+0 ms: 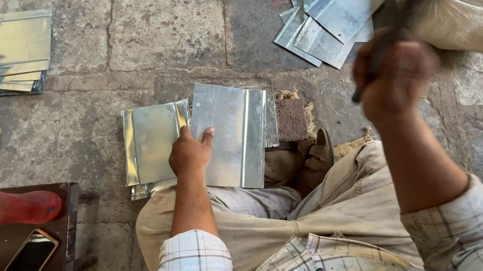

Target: The person hammers several small rectangular metal sheets while sitting on the floor, handling the sheets one at a time and hitting them with a hammer.

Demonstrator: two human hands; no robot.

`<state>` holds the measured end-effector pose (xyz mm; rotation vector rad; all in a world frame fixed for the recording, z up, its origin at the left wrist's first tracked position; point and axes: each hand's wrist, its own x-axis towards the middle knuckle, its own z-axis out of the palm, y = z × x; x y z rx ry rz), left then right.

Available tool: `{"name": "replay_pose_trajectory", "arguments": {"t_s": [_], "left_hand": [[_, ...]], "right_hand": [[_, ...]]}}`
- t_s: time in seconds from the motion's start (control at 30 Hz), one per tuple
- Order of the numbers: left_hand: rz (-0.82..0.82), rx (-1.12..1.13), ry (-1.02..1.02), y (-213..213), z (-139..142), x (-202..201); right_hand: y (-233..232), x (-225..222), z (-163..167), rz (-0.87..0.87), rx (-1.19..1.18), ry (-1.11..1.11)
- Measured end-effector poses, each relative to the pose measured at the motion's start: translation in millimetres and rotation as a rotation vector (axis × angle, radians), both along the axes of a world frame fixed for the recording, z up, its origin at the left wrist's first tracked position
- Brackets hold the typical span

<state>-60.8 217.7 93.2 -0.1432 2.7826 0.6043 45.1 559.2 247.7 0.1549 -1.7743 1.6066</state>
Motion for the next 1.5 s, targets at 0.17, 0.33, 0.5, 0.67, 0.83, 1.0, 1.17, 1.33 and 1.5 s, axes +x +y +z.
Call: {"name": "replay_pose_trajectory", "arguments": {"t_s": [0.17,0.33,0.5,0.67,0.83,1.0,1.17,1.33,1.5], "left_hand": [[0.004,0.003,-0.001,0,-1,1],[0.012,0.03,0.014,-1,2,3],[-0.001,0.004,0.009,-2,4,5],[0.012,0.015,-0.012,-2,3,2],[0.005,-0.011,-0.041,-2,0,1],[-0.001,-0.006,-0.06,-2,2,1],[-0.007,-0.018,-0.086,0,10,2],[-0.012,-0.001,-0.063,-1,14,4],[0.009,0.017,-0.074,-3,9,4]], "right_hand": [[-28,-1,-46,-0.019,-0.029,0.412],[-74,13,-120,-0.092,0.477,-0.952],[-53,3,-69,-0.177,0.442,-0.9],[-19,-2,10,-0.07,0.249,0.074],[-14,-8,-24,0.106,-0.068,0.566],[-54,5,-133,-0.129,0.326,-0.678],[-38,-11,-110,-0.216,0.392,-1.182],[-8,-17,-6,-0.017,-0.223,-0.221],[-13,-9,-15,-0.037,0.054,0.352]]}}
